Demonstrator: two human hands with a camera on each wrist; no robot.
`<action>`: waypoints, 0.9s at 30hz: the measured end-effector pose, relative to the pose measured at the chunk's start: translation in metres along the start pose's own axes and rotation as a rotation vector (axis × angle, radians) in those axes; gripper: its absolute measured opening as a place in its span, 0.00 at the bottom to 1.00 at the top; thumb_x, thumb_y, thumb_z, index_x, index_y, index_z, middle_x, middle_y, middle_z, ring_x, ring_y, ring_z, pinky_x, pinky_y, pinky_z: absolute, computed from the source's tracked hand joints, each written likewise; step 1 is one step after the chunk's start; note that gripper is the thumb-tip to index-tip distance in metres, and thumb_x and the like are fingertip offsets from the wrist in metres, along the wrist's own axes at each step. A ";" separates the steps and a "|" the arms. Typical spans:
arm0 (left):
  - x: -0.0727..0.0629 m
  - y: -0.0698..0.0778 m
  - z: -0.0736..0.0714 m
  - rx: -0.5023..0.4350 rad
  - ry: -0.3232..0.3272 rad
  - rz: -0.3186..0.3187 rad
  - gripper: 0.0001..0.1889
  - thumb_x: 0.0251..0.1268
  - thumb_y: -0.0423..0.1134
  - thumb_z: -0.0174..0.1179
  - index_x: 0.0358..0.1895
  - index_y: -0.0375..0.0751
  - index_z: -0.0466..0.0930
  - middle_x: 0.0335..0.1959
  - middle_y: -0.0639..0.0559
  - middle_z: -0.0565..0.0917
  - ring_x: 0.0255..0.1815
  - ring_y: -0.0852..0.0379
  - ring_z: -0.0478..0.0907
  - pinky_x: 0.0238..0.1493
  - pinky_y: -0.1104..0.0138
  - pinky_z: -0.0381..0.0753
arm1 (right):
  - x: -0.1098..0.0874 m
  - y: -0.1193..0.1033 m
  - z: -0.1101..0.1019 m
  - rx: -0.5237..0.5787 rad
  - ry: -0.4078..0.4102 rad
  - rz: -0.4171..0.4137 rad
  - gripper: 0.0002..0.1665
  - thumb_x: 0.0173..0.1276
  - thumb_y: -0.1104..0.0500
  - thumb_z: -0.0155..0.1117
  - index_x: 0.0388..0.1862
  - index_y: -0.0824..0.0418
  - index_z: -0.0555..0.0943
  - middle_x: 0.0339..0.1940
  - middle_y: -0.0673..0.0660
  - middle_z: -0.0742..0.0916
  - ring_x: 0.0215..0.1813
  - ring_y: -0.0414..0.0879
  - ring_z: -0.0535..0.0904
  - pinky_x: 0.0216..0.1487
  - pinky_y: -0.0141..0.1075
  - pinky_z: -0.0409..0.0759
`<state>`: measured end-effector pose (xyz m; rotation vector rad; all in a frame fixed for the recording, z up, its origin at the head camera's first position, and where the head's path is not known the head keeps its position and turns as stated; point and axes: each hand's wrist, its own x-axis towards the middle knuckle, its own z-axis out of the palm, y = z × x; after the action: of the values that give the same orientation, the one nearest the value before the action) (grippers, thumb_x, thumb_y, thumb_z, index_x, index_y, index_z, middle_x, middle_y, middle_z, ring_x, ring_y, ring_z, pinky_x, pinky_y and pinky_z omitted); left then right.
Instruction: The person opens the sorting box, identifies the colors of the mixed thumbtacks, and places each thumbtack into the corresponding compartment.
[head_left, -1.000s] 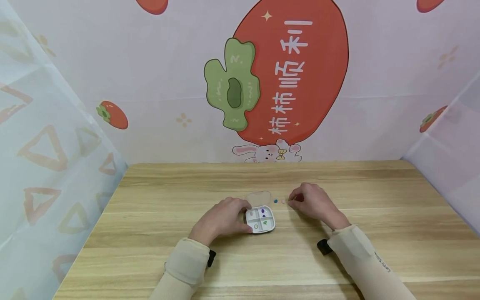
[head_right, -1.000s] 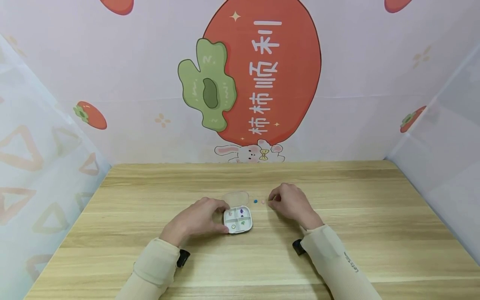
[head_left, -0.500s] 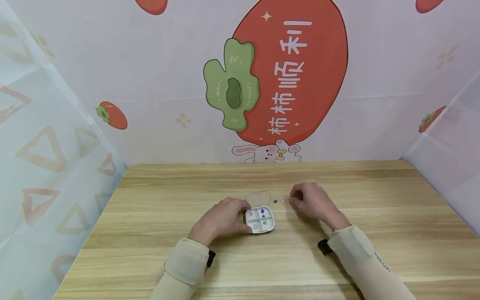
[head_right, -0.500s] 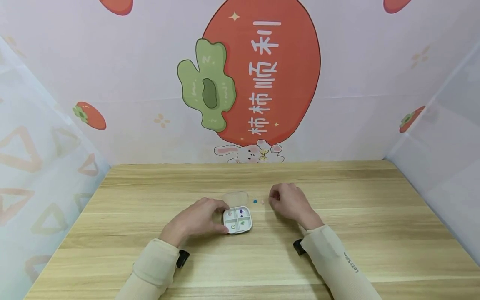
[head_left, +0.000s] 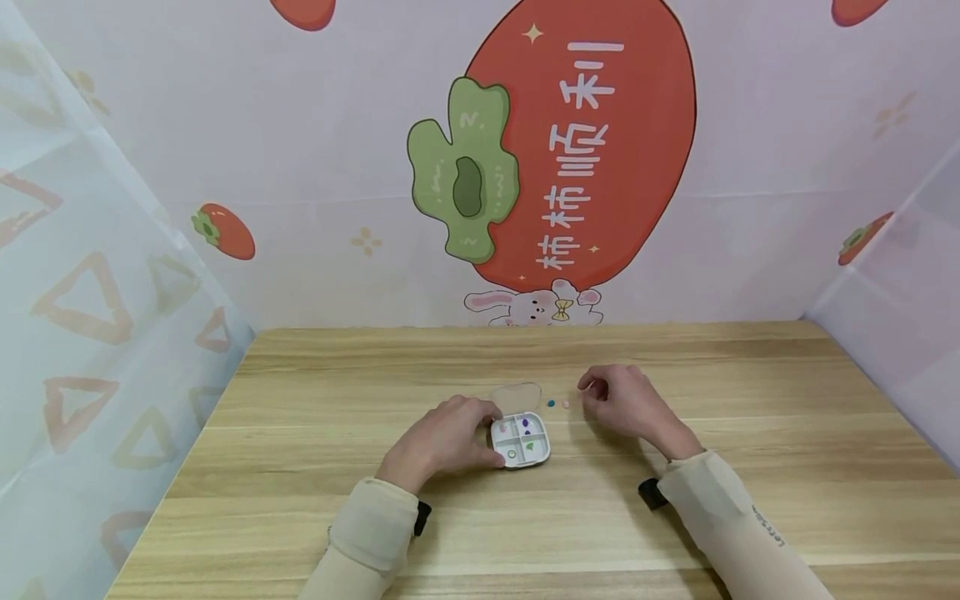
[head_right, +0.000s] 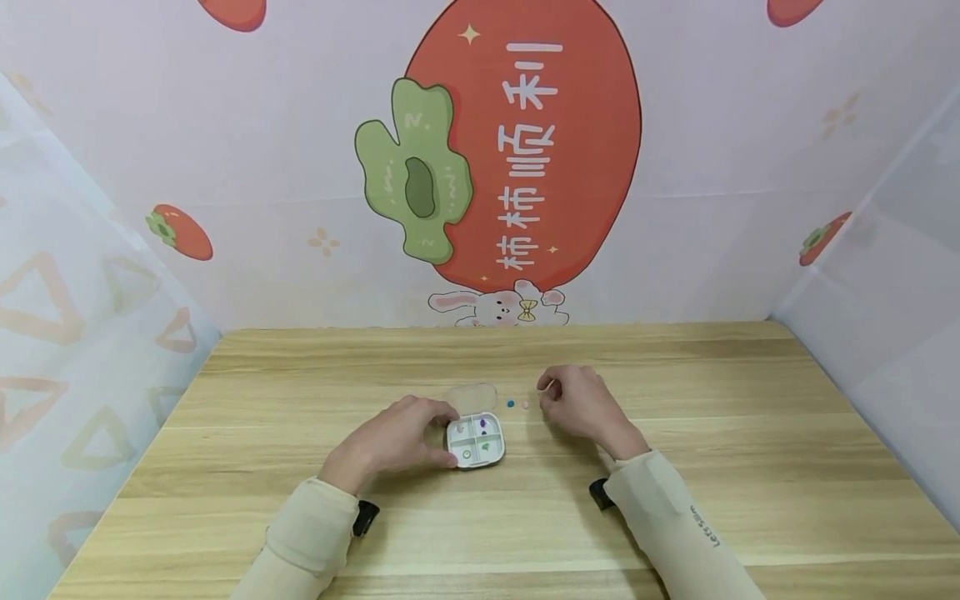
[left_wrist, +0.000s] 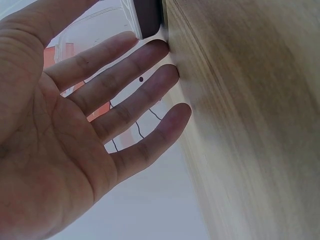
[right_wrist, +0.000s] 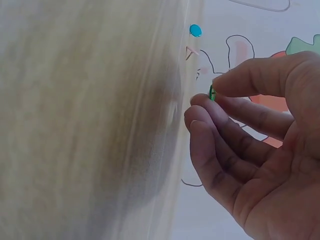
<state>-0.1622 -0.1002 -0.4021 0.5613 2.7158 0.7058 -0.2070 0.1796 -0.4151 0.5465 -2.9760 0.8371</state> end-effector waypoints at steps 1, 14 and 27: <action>0.000 0.000 0.000 0.000 0.001 0.001 0.28 0.53 0.48 0.79 0.57 0.42 0.84 0.50 0.53 0.85 0.49 0.55 0.78 0.59 0.55 0.77 | 0.000 0.000 0.000 0.000 0.000 -0.009 0.06 0.62 0.68 0.65 0.36 0.62 0.87 0.26 0.49 0.82 0.30 0.43 0.75 0.34 0.38 0.75; 0.001 -0.001 0.000 -0.001 0.001 0.001 0.29 0.53 0.48 0.79 0.57 0.41 0.84 0.51 0.52 0.85 0.50 0.55 0.78 0.60 0.55 0.77 | 0.001 0.003 -0.001 0.027 -0.035 -0.017 0.04 0.65 0.67 0.70 0.31 0.59 0.87 0.26 0.48 0.83 0.31 0.43 0.75 0.35 0.38 0.76; 0.000 0.000 0.000 -0.009 0.003 0.002 0.29 0.53 0.47 0.79 0.58 0.41 0.84 0.52 0.52 0.85 0.50 0.55 0.78 0.60 0.55 0.77 | 0.001 0.001 -0.002 0.042 -0.038 -0.018 0.07 0.67 0.66 0.70 0.29 0.57 0.84 0.25 0.48 0.81 0.30 0.43 0.74 0.34 0.38 0.75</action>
<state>-0.1621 -0.1000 -0.4019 0.5617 2.7138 0.7194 -0.2084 0.1809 -0.4140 0.5967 -2.9893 0.8992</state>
